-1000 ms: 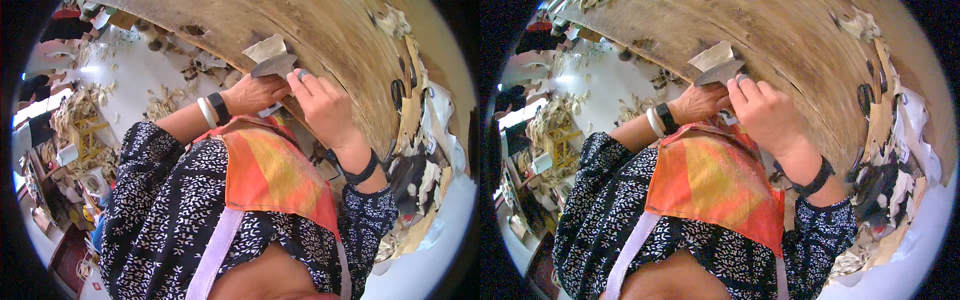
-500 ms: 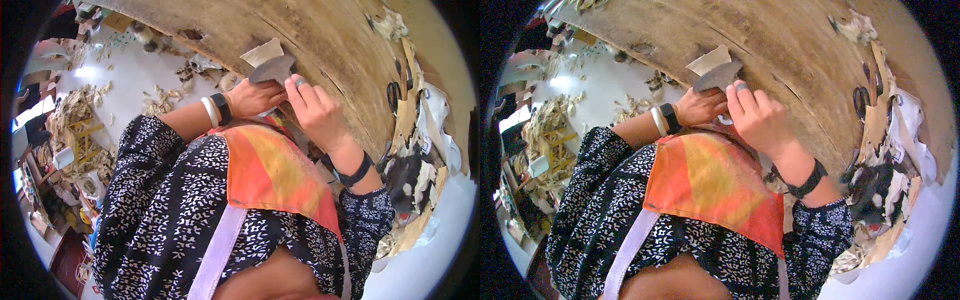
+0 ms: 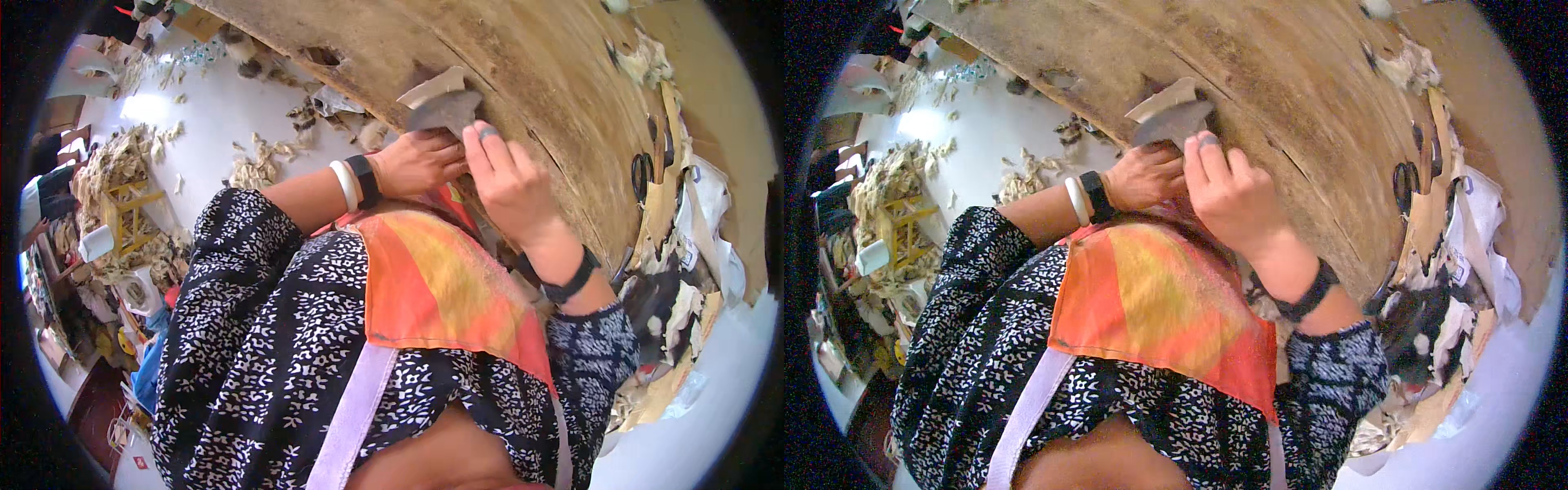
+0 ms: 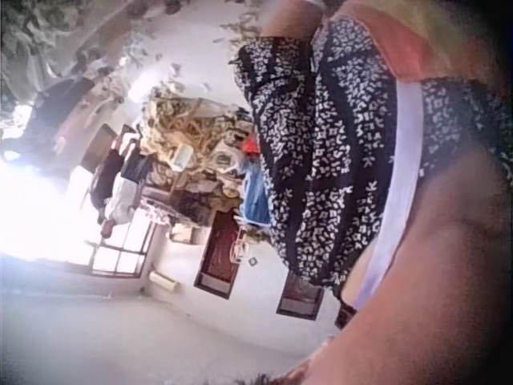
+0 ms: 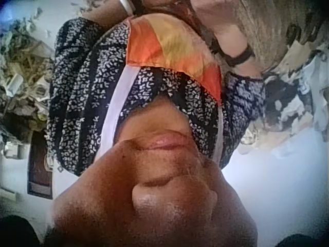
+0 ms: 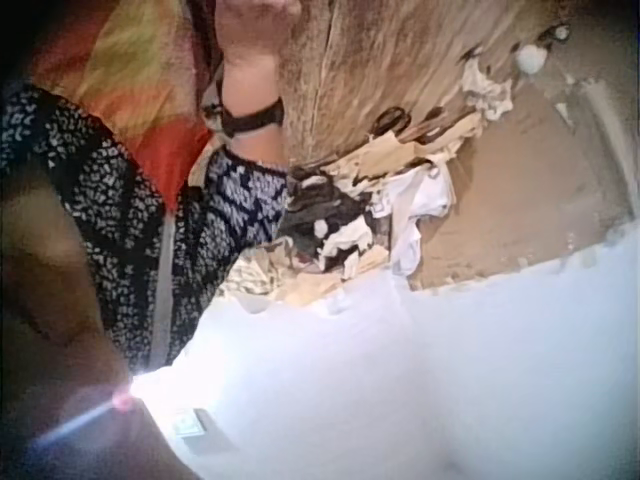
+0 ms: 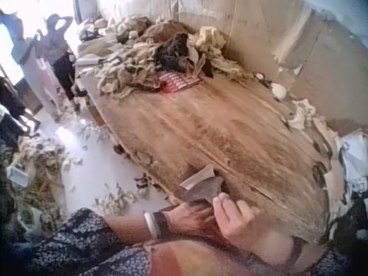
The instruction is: Skiving the edge of a small piece of leather using a specialized hand knife on a workbench.
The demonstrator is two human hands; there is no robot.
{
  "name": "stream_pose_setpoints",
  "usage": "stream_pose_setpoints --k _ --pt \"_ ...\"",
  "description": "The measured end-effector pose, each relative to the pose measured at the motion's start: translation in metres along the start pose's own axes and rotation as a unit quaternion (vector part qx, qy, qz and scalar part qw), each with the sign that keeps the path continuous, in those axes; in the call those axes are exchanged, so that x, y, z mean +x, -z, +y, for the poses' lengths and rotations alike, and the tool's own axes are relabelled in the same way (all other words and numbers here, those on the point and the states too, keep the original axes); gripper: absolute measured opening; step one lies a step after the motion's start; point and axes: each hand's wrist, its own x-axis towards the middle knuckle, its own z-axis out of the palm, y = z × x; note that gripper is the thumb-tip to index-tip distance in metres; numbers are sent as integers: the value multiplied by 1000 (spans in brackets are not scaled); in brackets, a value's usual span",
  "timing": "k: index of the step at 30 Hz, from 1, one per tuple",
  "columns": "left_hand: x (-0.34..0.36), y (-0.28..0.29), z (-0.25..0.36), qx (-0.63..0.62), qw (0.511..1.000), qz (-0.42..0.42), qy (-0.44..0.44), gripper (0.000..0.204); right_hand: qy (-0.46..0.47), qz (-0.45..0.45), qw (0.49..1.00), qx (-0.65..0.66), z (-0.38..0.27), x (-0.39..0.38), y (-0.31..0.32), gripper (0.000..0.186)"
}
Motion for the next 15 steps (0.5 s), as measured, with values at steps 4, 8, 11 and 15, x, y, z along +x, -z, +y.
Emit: stream_pose_setpoints --k 4,8,11,15 --pt "0 6 -7 48 996 79 -9 53 -7 39 999 22 12 24 -26 36" --pt "0 4 -4 94 991 91 -6 48 7 20 1000 22 12 9 -3 37" --pt "2 7 -5 65 994 92 -12 41 -11 7 1000 1 5 13 -4 37" --pt "10 4 -7 114 986 118 -37 46 -26 38 999 24 20 29 -18 38"
